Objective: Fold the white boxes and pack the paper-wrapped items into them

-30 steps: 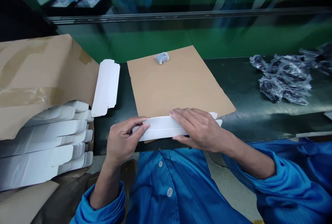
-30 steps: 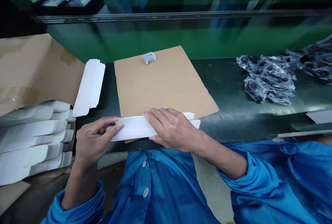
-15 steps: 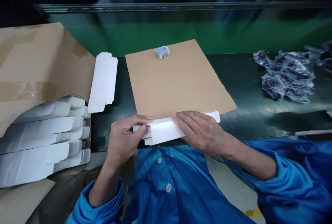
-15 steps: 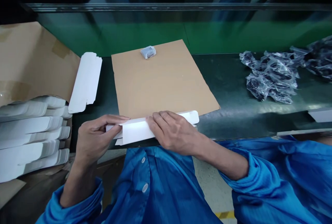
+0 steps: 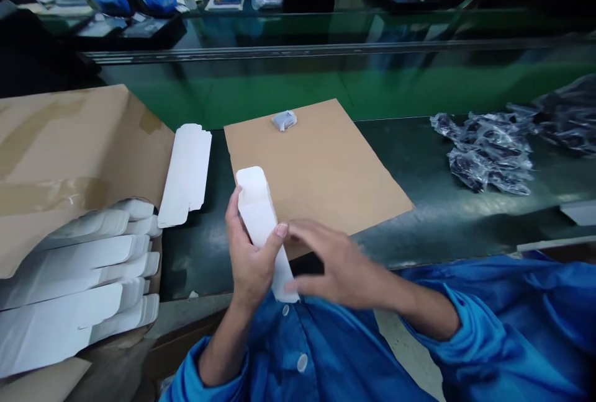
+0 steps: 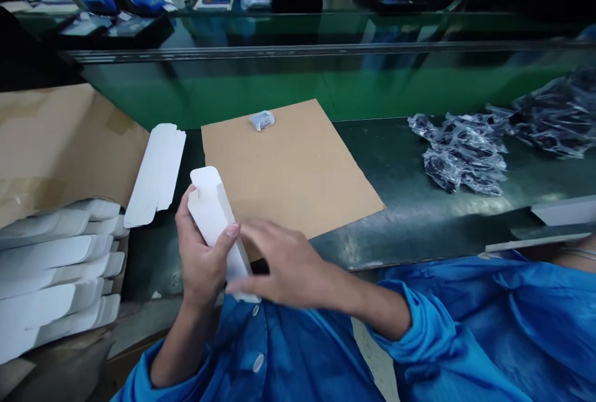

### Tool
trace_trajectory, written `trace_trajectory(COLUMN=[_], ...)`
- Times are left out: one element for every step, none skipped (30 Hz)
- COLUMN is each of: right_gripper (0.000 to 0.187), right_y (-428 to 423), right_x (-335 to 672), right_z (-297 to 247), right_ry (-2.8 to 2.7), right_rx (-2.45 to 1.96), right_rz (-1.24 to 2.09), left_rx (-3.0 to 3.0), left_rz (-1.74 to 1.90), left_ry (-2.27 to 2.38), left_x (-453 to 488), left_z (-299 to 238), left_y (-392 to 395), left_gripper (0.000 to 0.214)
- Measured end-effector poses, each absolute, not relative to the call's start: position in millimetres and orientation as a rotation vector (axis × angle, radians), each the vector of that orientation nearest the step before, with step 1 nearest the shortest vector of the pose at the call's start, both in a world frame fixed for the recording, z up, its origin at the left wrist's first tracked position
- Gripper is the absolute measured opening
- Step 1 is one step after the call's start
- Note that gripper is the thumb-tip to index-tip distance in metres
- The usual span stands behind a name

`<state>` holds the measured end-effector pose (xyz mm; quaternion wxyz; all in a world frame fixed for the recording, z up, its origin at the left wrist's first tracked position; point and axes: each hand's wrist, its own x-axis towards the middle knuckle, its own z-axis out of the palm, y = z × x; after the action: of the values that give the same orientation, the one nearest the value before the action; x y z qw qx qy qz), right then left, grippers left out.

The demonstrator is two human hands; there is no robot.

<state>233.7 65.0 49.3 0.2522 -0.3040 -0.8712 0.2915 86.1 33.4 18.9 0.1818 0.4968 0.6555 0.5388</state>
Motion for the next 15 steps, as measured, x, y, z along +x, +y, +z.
trace_trajectory(right_gripper=[0.066,0.058,0.049,0.041,0.034,0.029,0.025,0.023,0.022,0.024,0.028,0.033,0.037,0.039,0.04], right_y=[70.9,78.1,85.7,93.3,100.7,107.8,114.8,121.6,128.3,134.6,140.2,144.7,147.7,148.9,148.4], right_x=[234.5,235.3,236.0,236.6,237.1,237.8,238.6,239.2,239.4,238.9,237.6,235.5,232.8,229.7,226.6], right_z=[55.5,60.7,64.7,67.4,69.1,70.0,70.5,70.9,71.1,71.4,71.6,71.7,71.7,71.7,71.6], right_ry=[-2.266,-2.181,-2.129,-2.119,-2.141,-2.158,-2.138,-2.063,-1.934,-1.775,-1.621,-1.506,-1.448,-1.441,-1.468], right_rx=[-0.85,-0.857,-0.843,-0.791,-0.713,-0.65,-0.628,-0.643,-0.687,-0.748,-0.806,-0.839,-0.843,-0.827,-0.803], right_rz=[0.888,0.939,0.96,0.987,1.043,1.122,1.21,1.297,1.369,1.429,1.486,1.552,1.638,1.731,1.814], left_rx=[1.468,1.524,1.569,1.605,1.637,1.668,1.7,1.729,1.753,1.773,1.792,1.811,1.825,1.829,1.824], left_rz=[1.485,1.465,1.456,1.453,1.444,1.427,1.405,1.374,1.34,1.309,1.28,1.254,1.231,1.207,1.186], left_ry=[1.815,1.777,1.751,1.734,1.72,1.703,1.68,1.659,1.643,1.633,1.625,1.617,1.611,1.613,1.623], left_x=[81.3,77.2,74.3,72.3,71.0,69.8,68.5,67.0,65.3,63.6,62.1,61.1,60.6,60.7,61.1], left_z=[20.6,22.3,23.9,25.3,26.5,27.5,28.5,29.6,30.8,32.0,33.1,34.1,34.9,35.3,35.5], left_y=[34.4,34.5,33.8,32.6,31.3,30.2,29.3,28.9,28.8,29.0,29.4,30.0,30.4,30.8,31.0], left_gripper=[0.075,0.072,0.069,0.064,0.059,0.055,0.052,0.05,0.048,0.046,0.045,0.045,0.045,0.045,0.045])
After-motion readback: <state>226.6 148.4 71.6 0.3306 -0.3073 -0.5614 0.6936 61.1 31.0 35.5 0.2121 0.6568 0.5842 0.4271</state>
